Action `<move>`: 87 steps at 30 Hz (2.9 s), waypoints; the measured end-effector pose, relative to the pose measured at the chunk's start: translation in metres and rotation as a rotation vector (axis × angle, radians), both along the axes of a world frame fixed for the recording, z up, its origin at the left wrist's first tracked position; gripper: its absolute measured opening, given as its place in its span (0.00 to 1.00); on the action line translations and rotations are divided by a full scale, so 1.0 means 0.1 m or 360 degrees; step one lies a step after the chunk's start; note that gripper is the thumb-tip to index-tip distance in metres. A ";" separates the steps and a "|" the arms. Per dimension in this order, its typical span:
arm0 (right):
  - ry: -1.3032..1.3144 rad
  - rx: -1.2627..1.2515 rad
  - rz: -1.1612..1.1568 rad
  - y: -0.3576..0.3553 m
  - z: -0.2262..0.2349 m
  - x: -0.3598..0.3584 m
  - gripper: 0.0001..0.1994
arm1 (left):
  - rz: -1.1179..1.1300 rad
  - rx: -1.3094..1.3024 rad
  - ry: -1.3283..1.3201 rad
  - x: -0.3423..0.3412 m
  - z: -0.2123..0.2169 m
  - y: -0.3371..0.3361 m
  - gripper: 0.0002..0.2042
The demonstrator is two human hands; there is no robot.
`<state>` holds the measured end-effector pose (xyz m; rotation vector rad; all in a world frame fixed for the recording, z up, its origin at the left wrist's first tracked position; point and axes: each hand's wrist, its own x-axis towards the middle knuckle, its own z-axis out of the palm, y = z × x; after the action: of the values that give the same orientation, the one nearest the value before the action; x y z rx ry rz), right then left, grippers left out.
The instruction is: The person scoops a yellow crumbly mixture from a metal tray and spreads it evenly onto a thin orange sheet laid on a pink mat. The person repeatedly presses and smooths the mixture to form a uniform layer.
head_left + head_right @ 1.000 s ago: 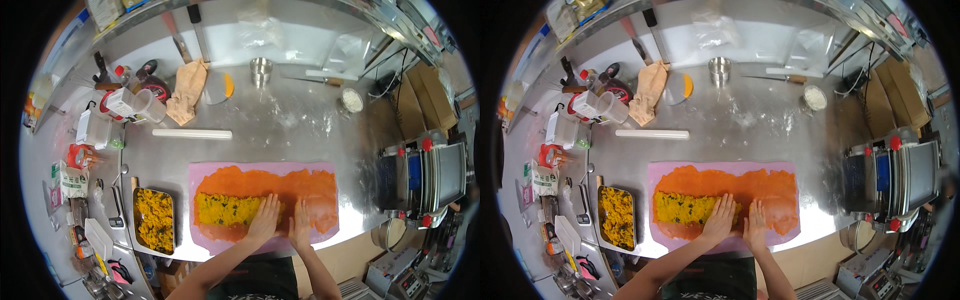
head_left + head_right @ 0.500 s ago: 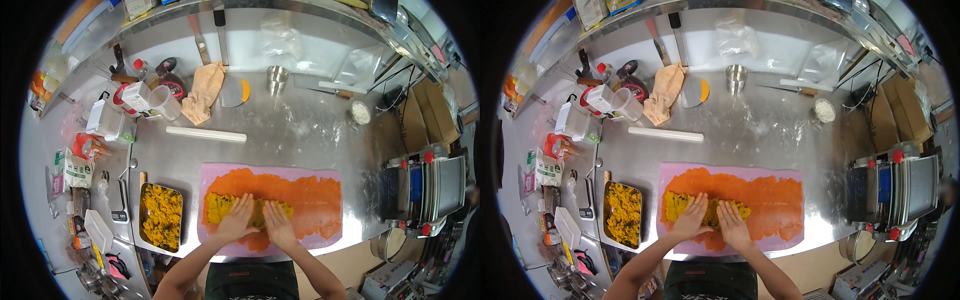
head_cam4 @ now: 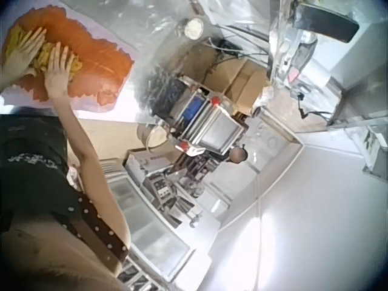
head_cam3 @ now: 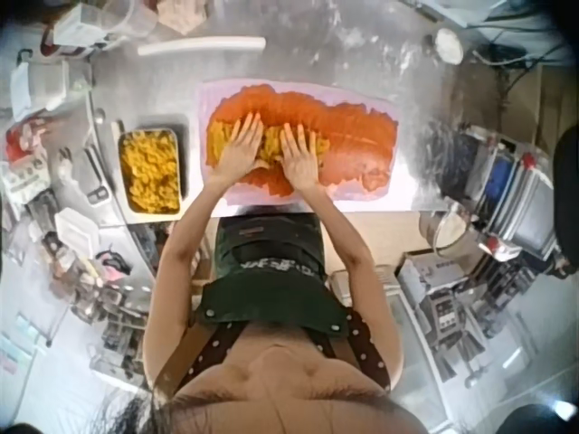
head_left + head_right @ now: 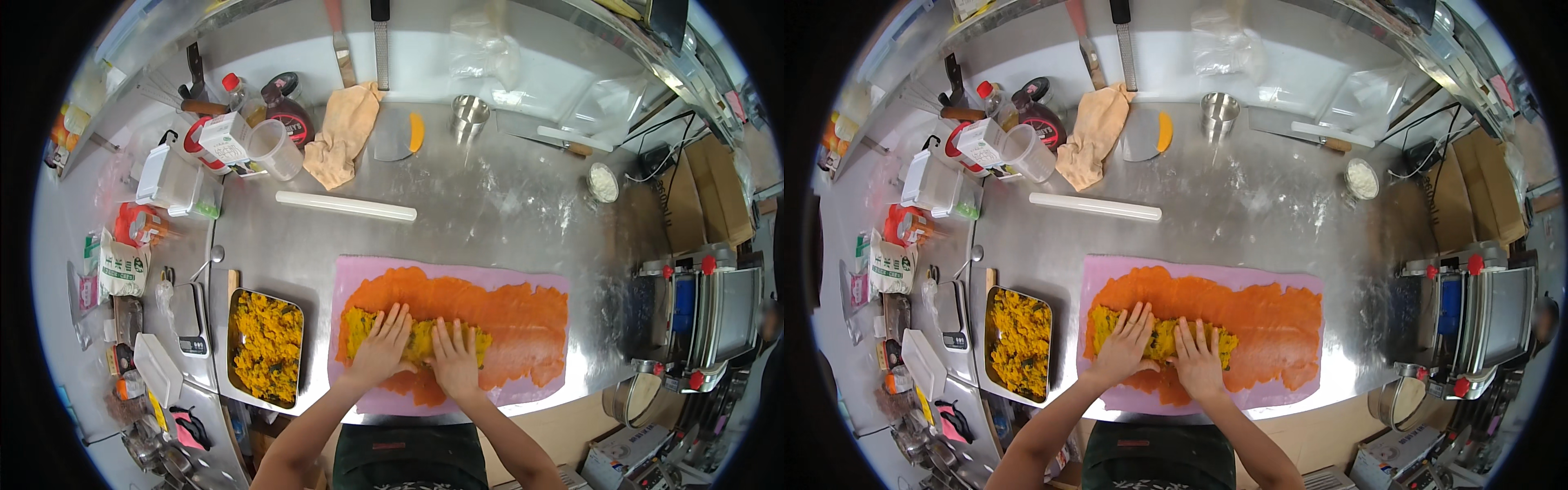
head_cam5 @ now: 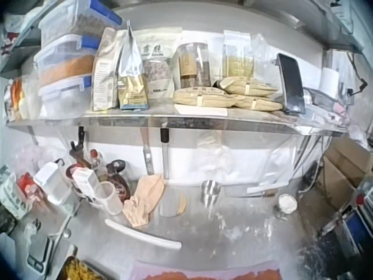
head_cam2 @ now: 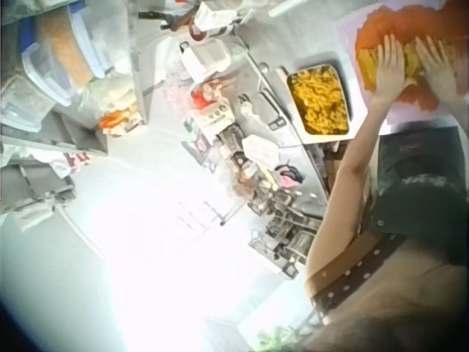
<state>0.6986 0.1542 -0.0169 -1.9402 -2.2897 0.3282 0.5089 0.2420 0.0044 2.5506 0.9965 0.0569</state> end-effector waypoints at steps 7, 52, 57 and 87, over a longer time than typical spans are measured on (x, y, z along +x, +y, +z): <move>0.0067 -0.0018 -0.0142 -0.07 0.01 -0.10 0.40 | -0.0023 0.0025 0.0057 -0.03 -0.03 -0.04 0.56; 0.0305 0.0047 0.0100 -0.14 0.15 0.56 0.29 | 0.0134 0.0016 -0.0353 0.39 -0.09 -0.88 0.45; 0.0702 0.0114 -0.0346 -0.06 0.26 0.48 0.26 | 0.0742 -0.0177 -0.0840 -0.57 0.21 -0.85 0.23; 0.1669 0.0028 -0.1328 0.16 0.02 -3.95 0.18 | 0.1704 -0.0646 -0.1319 -2.81 -0.36 -0.55 0.23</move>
<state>0.3041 0.1707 -0.0150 -1.8241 -0.7779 0.9018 0.2276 0.1873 -0.0314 1.1716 1.6027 0.9772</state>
